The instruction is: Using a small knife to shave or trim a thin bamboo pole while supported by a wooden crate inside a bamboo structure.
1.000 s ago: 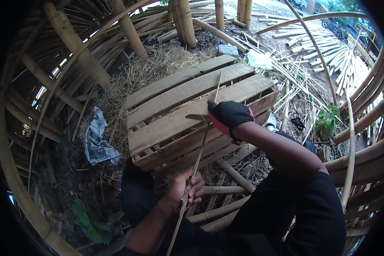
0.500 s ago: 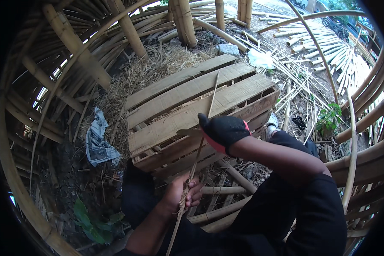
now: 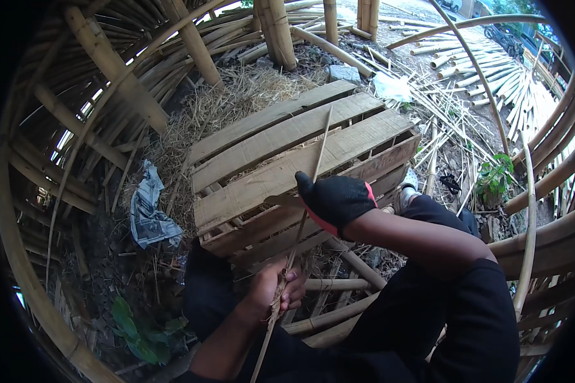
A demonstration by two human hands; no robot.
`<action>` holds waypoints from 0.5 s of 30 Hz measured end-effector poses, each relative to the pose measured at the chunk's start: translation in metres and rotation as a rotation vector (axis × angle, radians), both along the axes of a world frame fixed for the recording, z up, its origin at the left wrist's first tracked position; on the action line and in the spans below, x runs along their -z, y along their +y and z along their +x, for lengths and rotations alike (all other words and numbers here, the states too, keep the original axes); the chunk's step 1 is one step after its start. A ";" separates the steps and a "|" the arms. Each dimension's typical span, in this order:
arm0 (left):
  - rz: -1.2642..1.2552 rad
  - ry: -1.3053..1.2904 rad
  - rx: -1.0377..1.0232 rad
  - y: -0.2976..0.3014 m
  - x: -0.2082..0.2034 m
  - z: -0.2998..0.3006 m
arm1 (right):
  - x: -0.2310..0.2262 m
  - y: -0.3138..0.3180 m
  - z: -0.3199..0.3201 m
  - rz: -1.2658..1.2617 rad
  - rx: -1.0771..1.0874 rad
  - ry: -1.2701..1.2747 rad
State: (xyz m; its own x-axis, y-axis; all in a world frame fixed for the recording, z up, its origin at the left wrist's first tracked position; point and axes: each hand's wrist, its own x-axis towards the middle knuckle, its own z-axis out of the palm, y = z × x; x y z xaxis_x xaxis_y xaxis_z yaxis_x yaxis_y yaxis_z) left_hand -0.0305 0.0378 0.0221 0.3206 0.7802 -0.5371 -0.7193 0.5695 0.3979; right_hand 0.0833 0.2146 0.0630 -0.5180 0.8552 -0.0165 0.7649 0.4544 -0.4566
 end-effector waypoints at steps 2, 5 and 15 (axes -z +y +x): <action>0.019 0.001 -0.009 -0.002 -0.004 0.000 | -0.011 0.027 0.006 -0.062 -0.144 -0.167; 0.019 -0.019 -0.037 0.001 -0.006 0.000 | -0.012 0.038 0.007 0.041 -0.090 -0.179; 0.004 -0.011 -0.019 0.003 -0.005 0.000 | 0.005 -0.001 -0.002 -0.006 -0.048 -0.040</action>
